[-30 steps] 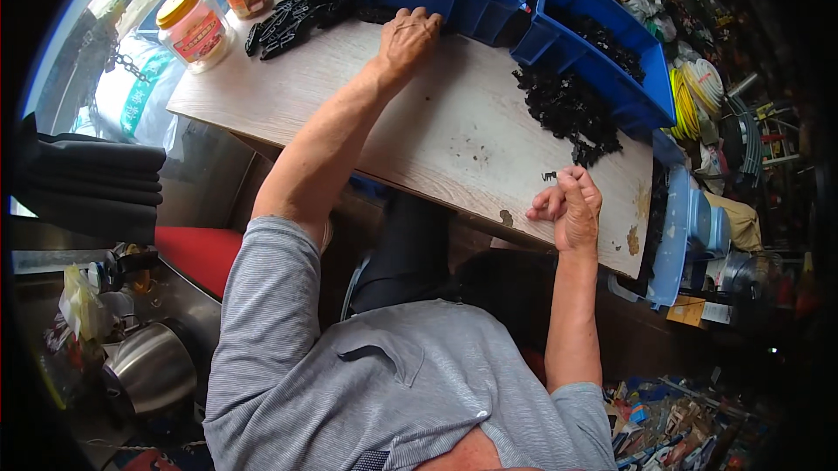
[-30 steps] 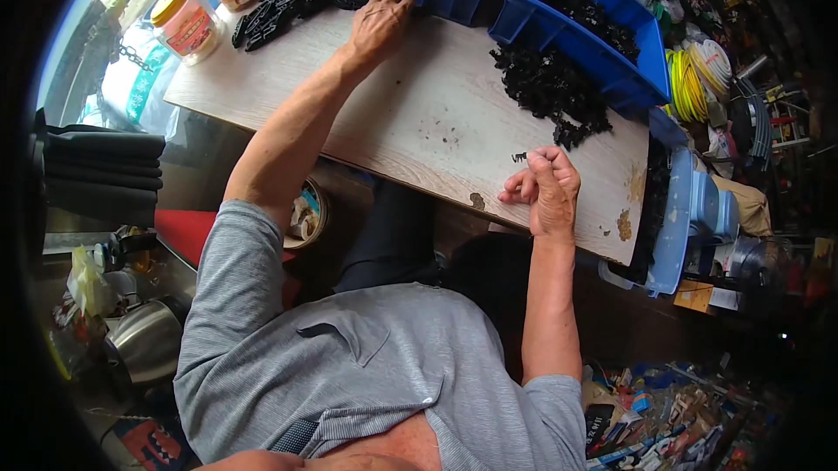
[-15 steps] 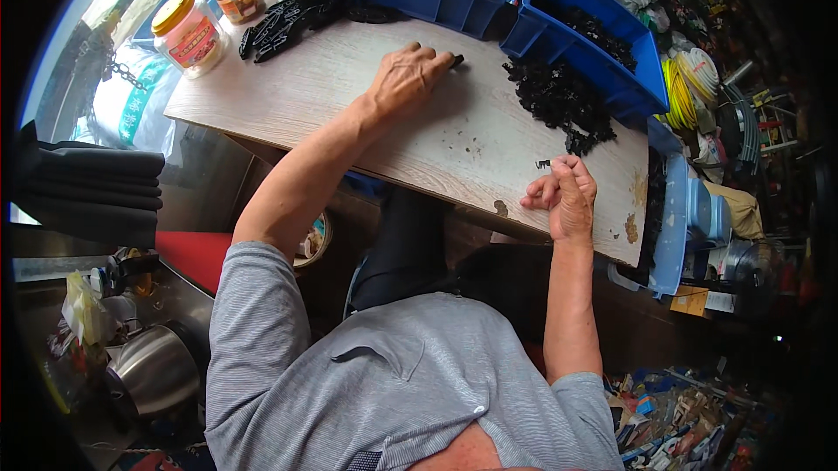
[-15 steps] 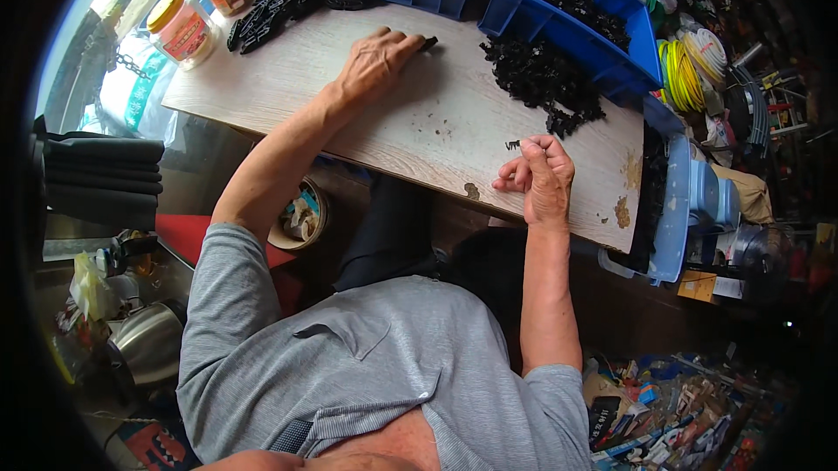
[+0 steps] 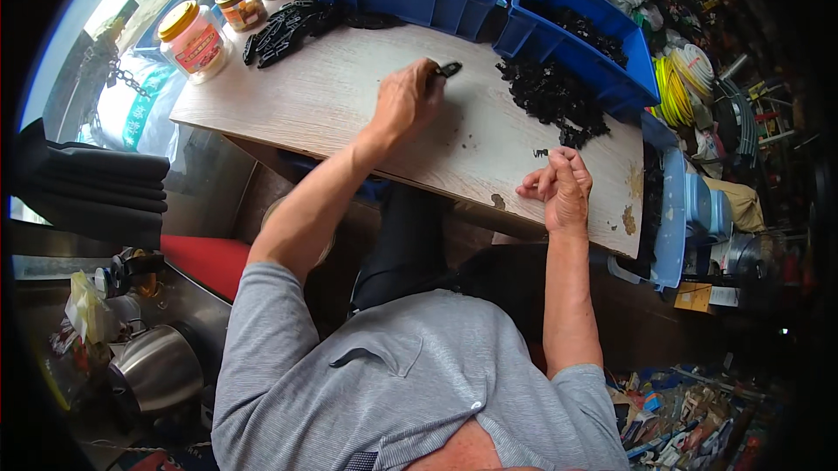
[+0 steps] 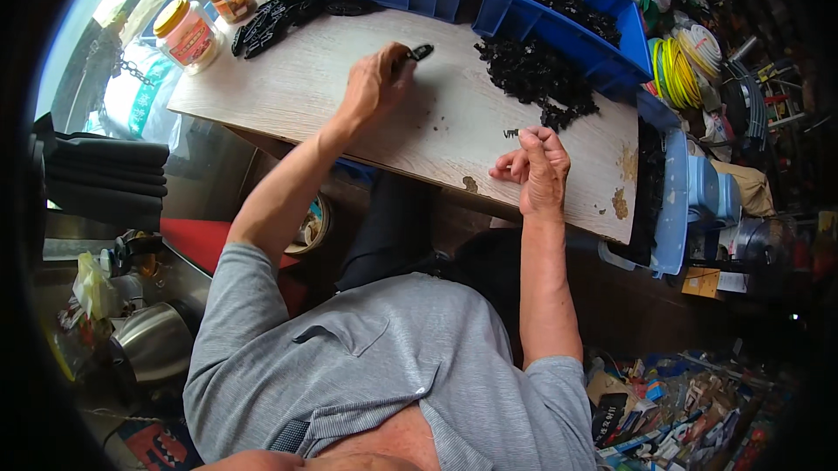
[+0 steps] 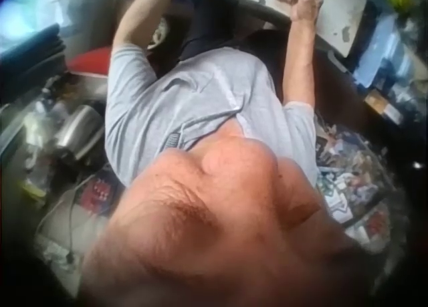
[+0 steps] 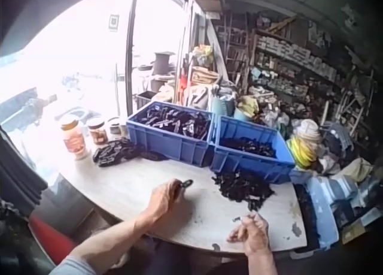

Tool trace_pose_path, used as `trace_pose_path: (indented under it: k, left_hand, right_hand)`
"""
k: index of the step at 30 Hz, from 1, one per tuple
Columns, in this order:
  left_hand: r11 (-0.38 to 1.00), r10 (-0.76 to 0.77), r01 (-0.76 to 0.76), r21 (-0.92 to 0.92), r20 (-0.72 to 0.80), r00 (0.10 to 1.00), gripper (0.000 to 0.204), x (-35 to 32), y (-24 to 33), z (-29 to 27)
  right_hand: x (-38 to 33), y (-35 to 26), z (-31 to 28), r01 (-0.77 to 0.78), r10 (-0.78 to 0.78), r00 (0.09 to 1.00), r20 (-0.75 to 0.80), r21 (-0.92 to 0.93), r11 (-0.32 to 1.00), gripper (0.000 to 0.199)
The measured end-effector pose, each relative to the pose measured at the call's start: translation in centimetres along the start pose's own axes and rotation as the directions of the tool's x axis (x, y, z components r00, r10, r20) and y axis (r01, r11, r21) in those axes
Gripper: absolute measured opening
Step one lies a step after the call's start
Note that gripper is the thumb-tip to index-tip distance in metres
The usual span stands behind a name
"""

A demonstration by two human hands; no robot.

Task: The person is manually assembling small black plastic components at a workbench.

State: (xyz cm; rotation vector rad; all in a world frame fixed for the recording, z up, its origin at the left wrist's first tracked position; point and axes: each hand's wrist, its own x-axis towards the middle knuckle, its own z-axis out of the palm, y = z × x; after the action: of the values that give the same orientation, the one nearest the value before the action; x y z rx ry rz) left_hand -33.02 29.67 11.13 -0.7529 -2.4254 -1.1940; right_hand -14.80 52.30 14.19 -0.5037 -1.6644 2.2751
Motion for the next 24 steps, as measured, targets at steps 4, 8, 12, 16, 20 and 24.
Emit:
trace_pose_path:
  k: [4,8,12,16,20,24]
  left_hand:
    - [0.724,-0.205,0.247,-0.644,0.142,0.969,0.018,-4.1,4.8,2.6]
    - [0.432,-0.221,0.416,-0.800,0.353,0.909,0.022,-6.6,9.8,3.8]
    - [0.409,-0.183,0.477,-0.778,0.443,0.878,0.025,-6.6,11.6,5.1]
    - [0.397,-0.153,0.474,-0.786,0.452,0.879,0.026,-6.4,12.1,5.8]
    - [0.310,-0.171,0.529,-0.790,0.501,0.848,0.024,-6.3,12.4,4.8]
    - [0.294,-0.254,0.578,-0.762,0.520,0.815,0.024,-5.5,12.9,4.2]
  right_hand:
    - [-0.1,0.4,-0.1,0.044,-0.049,0.998,0.034,0.117,0.992,0.017]
    - [-0.3,0.5,0.5,0.087,-0.103,0.993,0.063,0.211,0.974,0.015]
    - [-0.3,1.0,-0.1,0.110,-0.122,0.991,0.052,0.204,0.973,0.014]
    - [-0.2,1.1,-0.2,0.111,-0.115,0.993,0.005,0.225,0.968,0.011]
    - [-0.1,0.9,-0.7,0.069,-0.085,0.994,0.069,0.212,0.975,0.012]
    - [0.0,0.6,-0.4,0.006,-0.028,0.993,0.114,0.184,0.983,0.014]
